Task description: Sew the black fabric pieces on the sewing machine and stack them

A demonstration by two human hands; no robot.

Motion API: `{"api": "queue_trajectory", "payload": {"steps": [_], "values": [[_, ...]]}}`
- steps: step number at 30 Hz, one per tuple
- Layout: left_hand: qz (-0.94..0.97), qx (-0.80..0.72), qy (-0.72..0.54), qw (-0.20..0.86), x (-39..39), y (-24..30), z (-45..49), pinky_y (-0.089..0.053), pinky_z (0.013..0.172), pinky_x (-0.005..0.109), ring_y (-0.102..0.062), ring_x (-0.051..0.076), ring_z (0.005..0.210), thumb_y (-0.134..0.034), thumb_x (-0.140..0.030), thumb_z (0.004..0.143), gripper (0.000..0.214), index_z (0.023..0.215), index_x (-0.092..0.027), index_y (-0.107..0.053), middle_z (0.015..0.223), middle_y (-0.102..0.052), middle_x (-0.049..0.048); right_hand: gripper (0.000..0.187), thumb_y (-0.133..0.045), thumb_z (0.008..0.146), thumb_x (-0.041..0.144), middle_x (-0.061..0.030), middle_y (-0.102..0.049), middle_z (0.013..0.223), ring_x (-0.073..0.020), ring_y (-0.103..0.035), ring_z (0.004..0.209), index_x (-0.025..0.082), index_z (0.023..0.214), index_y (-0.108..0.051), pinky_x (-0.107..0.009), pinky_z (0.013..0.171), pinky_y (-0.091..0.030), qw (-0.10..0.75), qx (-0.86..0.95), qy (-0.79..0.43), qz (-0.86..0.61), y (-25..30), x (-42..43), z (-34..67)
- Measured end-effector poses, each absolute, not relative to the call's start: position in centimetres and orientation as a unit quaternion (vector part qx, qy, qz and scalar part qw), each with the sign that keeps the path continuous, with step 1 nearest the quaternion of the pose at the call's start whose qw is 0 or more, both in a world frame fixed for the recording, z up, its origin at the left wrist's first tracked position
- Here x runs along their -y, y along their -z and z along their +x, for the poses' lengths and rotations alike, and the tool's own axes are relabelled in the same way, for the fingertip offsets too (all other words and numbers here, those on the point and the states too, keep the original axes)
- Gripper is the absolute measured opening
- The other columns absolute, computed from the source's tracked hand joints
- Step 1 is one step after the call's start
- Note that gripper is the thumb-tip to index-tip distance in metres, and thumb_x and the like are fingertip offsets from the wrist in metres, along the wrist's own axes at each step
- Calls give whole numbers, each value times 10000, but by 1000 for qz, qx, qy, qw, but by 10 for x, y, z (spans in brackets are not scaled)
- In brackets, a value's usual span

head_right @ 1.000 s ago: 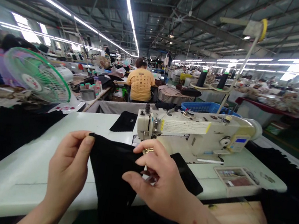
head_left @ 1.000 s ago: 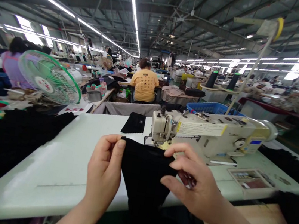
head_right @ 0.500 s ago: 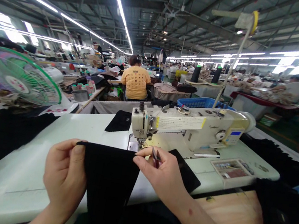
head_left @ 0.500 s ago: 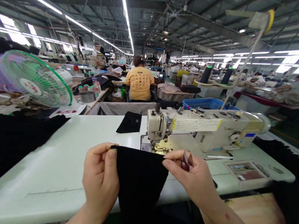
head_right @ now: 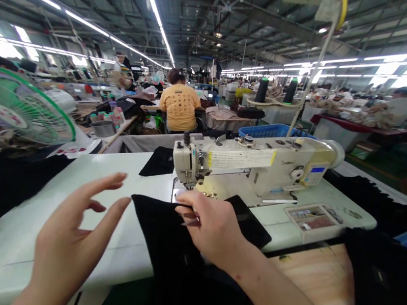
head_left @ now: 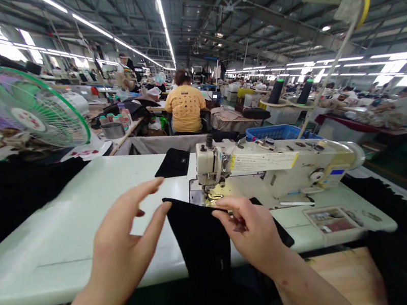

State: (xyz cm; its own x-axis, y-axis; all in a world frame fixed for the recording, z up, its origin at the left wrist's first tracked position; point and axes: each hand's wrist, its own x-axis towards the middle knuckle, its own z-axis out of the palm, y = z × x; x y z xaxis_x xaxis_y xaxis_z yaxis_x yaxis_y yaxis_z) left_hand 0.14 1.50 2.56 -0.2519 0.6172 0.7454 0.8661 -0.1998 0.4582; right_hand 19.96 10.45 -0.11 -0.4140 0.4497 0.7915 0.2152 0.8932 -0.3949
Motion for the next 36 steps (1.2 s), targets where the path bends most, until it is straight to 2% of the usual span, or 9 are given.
{"api": "queue_trajectory", "payload": {"steps": [7,11,15,18,23,25,28,31,36], "values": [[-783,521,326,-98,-43,-44,16,-510,749,287,-655,179,831,-501,-175,902,198,854,-216,-688,850,-713,33,200,-601,954,244,-43,-742,1009,-166,-715,845,213,1150,-567,-241,712,-511,437,882,-76,-159,-1,-108,201],[-759,547,326,-135,-45,-51,16,-472,676,267,-629,168,763,-521,-216,863,161,800,-210,-669,800,-692,15,303,-683,889,301,-6,-730,897,-153,-674,742,204,1163,-599,-241,642,-484,405,833,-265,-267,-9,-106,200],[-698,591,379,-142,-51,-58,8,-436,612,253,-588,149,657,-538,-260,828,140,750,-198,-637,706,-654,-11,173,-664,868,337,11,-683,803,-152,-617,726,167,898,-667,-245,622,-459,300,742,-516,-305,9,-98,192],[-677,625,370,-120,-72,-44,-4,-436,645,260,-581,151,673,-545,-266,827,140,754,-188,-635,725,-660,-7,169,-615,885,315,-1,-694,828,-167,-620,771,154,854,-659,-260,669,-459,243,695,-593,-326,42,-83,192],[-685,674,223,-162,-123,16,-19,-440,661,263,-601,164,688,-551,-256,845,159,743,-180,-646,727,-677,15,375,-557,930,409,-2,-674,609,-164,-608,574,174,652,-649,-250,528,-400,74,758,-522,-383,79,-76,209],[-691,677,194,-165,-140,40,-19,-443,669,262,-613,172,701,-577,-242,824,145,712,-182,-648,721,-683,21,451,-572,921,507,-21,-666,570,-183,-625,555,185,615,-650,-262,523,-420,82,795,-399,-449,81,-89,212],[-694,680,165,-170,-157,62,-15,-446,667,262,-626,183,718,-594,-243,803,134,696,-191,-657,726,-692,25,289,-572,956,417,-64,-751,880,-213,-704,788,190,859,-723,-290,697,-523,205,852,-178,-447,83,-120,207],[-685,695,149,-158,-168,71,-12,-452,690,263,-642,193,765,-590,-248,791,127,707,-198,-671,783,-711,40,235,-563,969,253,-62,-661,1293,-202,-689,1039,216,1164,-688,-302,873,-553,206,916,-115,-324,92,-144,196],[-651,732,137,-150,-184,79,-13,-465,688,291,-656,229,780,-577,-273,765,137,753,-202,-693,814,-724,64,286,-546,974,217,-59,-621,1360,-240,-696,1051,189,1233,-665,-360,878,-587,158,936,-94,-299,106,-157,187]]}}
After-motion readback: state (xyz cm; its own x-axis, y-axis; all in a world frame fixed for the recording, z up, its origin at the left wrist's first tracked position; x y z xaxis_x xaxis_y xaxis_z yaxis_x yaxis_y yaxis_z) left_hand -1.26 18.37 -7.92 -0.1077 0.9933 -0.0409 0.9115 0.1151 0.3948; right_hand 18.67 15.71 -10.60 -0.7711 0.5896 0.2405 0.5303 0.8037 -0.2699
